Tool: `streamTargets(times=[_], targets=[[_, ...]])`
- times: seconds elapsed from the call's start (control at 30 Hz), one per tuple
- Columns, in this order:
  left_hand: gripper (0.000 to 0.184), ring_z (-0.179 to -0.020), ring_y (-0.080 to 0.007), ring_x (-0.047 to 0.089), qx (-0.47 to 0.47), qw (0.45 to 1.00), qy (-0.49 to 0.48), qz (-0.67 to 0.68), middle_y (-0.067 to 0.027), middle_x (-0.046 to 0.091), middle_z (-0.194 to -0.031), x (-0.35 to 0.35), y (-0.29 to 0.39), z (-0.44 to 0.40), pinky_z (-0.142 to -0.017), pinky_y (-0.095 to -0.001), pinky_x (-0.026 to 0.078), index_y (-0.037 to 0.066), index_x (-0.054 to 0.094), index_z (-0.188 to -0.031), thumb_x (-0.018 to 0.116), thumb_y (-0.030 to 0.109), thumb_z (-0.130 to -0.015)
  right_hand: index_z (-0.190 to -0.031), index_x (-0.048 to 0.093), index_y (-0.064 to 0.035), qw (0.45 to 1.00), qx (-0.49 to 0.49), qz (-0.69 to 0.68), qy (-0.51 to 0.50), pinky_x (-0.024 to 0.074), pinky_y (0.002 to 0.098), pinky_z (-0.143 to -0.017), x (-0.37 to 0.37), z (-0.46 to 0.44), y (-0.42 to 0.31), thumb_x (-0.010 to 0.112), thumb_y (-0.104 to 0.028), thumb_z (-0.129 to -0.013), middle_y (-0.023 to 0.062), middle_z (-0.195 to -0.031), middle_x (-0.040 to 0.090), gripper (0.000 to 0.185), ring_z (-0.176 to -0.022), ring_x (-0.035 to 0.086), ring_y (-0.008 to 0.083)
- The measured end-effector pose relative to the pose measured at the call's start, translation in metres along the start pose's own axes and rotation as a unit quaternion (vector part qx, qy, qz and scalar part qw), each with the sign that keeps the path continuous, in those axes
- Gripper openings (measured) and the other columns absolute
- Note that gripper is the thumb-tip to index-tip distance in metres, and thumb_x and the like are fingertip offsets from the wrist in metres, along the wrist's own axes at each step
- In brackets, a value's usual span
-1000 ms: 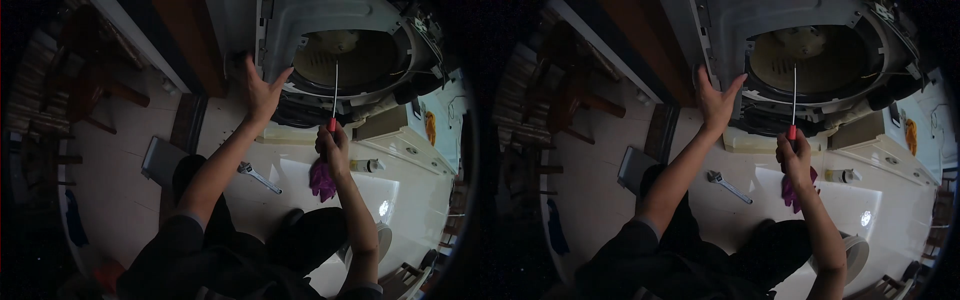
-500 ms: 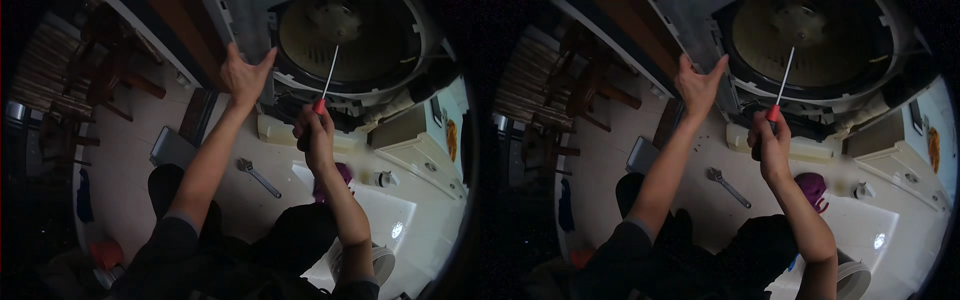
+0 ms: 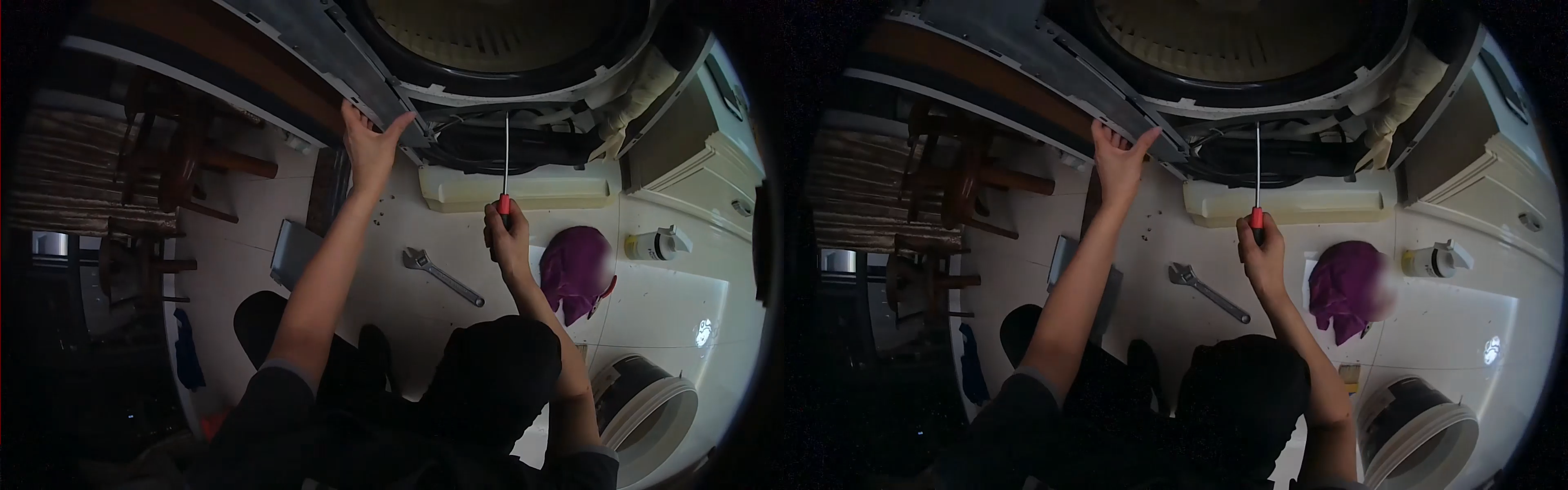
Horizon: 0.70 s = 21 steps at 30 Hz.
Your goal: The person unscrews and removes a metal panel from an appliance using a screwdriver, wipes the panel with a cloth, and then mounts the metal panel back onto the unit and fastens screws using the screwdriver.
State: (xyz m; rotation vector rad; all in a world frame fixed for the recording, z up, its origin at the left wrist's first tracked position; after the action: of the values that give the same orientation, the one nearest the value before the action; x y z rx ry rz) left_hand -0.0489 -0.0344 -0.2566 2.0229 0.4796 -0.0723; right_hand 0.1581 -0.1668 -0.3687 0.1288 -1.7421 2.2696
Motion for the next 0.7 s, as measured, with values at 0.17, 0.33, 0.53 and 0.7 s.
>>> streamTargets(times=[0.17,0.33,0.53,0.7], targets=[[0.065,-0.097,-0.0233,0.064,-0.016,0.999,0.023,-0.041,-0.0178,0.063,-0.109,0.005,0.002,-0.005,-0.086,-0.0333,0.051,-0.003,0.042,-0.115,0.087,0.011,-0.07,-0.087,0.053,-0.0042,0.999,0.039,-0.018,0.019,0.0363,0.026,-0.047,0.001,0.01,0.04,0.059,-0.018,-0.094,0.0,-0.058,0.048,0.017,-0.049,0.043,0.0087],[0.062,-0.093,-0.0246,0.065,-0.001,0.995,0.086,-0.041,-0.0185,0.065,-0.102,0.008,-0.005,-0.006,-0.083,-0.033,0.05,-0.003,0.044,-0.109,0.088,0.015,-0.069,-0.083,0.052,-0.001,0.996,-0.022,0.082,0.005,0.0375,0.0305,-0.053,0.008,0.011,0.056,0.061,-0.018,-0.092,0.0057,-0.058,0.047,0.021,-0.054,0.039,0.0123],[0.071,-0.093,-0.0316,0.065,0.039,0.978,0.13,-0.159,-0.0207,0.065,-0.102,0.009,-0.005,-0.005,-0.086,-0.0361,0.048,-0.004,0.045,-0.111,0.091,0.026,-0.066,-0.088,0.052,-0.002,0.993,-0.092,0.076,0.006,0.0384,0.0281,-0.055,0.013,0.01,0.042,0.059,-0.014,-0.093,0.0004,-0.063,0.047,0.015,-0.058,0.042,0.0097],[0.07,-0.099,-0.0285,0.064,0.017,0.99,0.093,-0.103,-0.0206,0.064,-0.106,0.01,-0.005,-0.004,-0.089,-0.0347,0.048,-0.004,0.043,-0.115,0.089,0.023,-0.07,-0.088,0.053,-0.0008,0.983,-0.065,0.172,0.024,0.0397,0.0306,-0.054,0.006,0.003,0.049,0.061,-0.018,-0.093,0.0077,-0.06,0.047,0.019,-0.056,0.044,0.0131]])
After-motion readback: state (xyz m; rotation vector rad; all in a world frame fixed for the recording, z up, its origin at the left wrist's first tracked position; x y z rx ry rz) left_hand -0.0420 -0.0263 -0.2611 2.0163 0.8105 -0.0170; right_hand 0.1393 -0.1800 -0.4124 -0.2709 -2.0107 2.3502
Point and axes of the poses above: each hand's wrist, its own z-axis away from the middle knuckle, its own x-axis out of the palm, y = z × x, the point moved 4 cm from there along -z, towards the middle knuckle
